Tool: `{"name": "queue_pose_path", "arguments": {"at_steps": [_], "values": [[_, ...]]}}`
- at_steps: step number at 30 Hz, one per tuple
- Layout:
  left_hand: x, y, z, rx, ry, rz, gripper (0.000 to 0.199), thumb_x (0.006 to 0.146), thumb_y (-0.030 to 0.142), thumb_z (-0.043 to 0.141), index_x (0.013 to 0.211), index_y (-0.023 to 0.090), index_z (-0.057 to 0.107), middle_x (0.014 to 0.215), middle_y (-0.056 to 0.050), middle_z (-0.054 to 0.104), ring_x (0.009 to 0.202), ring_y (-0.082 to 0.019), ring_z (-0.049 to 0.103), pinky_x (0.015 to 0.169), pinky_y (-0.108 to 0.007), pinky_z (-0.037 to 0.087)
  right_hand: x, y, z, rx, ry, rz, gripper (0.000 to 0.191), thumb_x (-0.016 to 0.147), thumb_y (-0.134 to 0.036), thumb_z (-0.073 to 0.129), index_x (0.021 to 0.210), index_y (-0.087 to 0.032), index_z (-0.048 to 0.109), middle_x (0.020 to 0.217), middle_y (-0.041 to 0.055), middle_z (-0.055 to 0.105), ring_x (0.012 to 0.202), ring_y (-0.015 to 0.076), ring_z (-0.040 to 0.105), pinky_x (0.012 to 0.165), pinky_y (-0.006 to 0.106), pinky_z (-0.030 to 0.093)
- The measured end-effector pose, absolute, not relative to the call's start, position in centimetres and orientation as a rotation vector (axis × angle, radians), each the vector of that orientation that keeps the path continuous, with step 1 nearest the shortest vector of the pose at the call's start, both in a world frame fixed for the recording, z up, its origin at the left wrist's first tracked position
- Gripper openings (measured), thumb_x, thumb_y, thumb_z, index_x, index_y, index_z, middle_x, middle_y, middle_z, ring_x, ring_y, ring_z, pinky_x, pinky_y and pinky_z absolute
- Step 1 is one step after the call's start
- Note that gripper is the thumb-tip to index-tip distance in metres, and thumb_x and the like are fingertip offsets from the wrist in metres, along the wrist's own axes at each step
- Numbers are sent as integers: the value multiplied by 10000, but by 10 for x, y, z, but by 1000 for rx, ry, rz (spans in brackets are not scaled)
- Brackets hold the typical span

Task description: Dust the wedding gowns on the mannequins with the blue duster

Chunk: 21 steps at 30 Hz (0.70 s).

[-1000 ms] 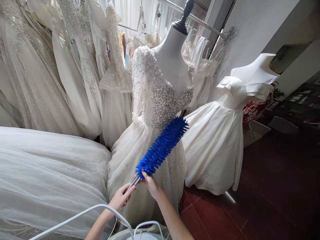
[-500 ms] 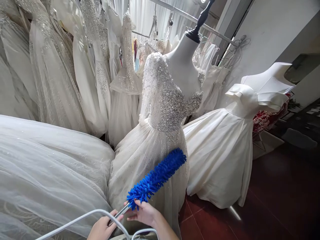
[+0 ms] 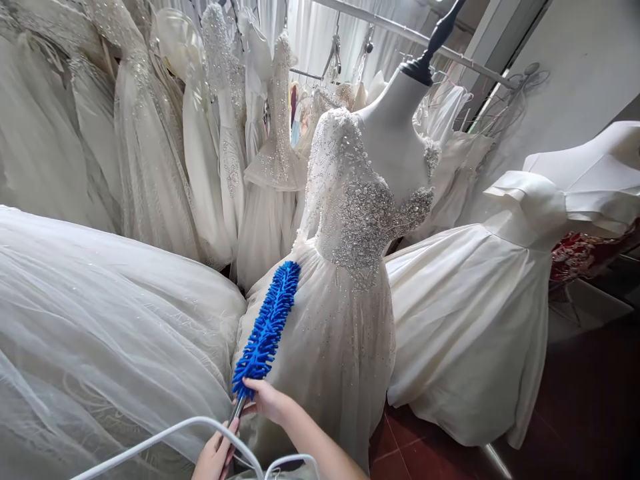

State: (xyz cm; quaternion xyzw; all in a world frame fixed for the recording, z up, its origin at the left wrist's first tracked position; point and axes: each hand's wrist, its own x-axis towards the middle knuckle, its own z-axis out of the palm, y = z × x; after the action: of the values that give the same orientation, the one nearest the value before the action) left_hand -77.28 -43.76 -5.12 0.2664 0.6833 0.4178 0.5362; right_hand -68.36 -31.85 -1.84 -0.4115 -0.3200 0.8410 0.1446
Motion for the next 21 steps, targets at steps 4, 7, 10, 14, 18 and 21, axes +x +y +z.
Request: {"name": "queue_pose_path", "arguments": {"at_steps": [4, 7, 10, 14, 18, 21], "values": [[-777, -456, -64, 560, 1649, 1014, 781, 402, 868, 449, 799, 216, 617, 384, 92, 355, 305, -90, 328, 323, -231, 296, -696, -331, -30, -1276, -881, 2495, 352, 774, -451, 487, 716, -120, 593, 640, 56, 595, 575, 152, 554, 616, 306, 425], [-777, -450, -54, 553, 1653, 1058, 739, 435, 848, 462, 791, 219, 614, 380, 91, 357, 310, -91, 325, 332, -234, 292, -695, -327, -8, -1189, -978, 2478, 353, 728, -470, 549, 739, -121, 599, 659, 57, 599, 612, 163, 561, 625, 314, 428], [-772, -423, -28, 596, 1625, 1153, 673, 484, 809, 493, 758, 200, 575, 379, 107, 338, 316, -75, 305, 316, -207, 239, -687, -309, 27, -1006, -1124, 2324, 405, 651, -494, 636, 806, -121, 608, 710, 53, 610, 676, 179, 571, 657, 333, 433], [-755, -380, 8, 746, 1572, 1127, 585, 581, 772, 459, 718, 205, 504, 372, 130, 301, 301, -53, 270, 306, -181, 216, -666, -279, 53, -922, -1090, 2130, 417, 622, -499, 664, 816, -136, 595, 730, 43, 615, 702, 182, 575, 679, 337, 431], [-728, -367, 7, 709, 1497, 956, 617, 599, 815, 334, 714, 225, 472, 345, 133, 296, 270, -60, 261, 285, -177, 204, -646, -266, 33, -1025, -1028, 2168, 369, 673, -486, 591, 747, -125, 587, 654, 41, 606, 604, 162, 568, 637, 313, 419], [-712, -382, -18, 539, 1461, 910, 649, 539, 858, 305, 668, 236, 436, 309, 141, 252, 248, -50, 214, 272, -163, 174, -641, -276, 4, -1137, -992, 2262, 326, 745, -425, 494, 722, -116, 596, 615, 39, 599, 570, 150, 565, 608, 285, 412]]}}
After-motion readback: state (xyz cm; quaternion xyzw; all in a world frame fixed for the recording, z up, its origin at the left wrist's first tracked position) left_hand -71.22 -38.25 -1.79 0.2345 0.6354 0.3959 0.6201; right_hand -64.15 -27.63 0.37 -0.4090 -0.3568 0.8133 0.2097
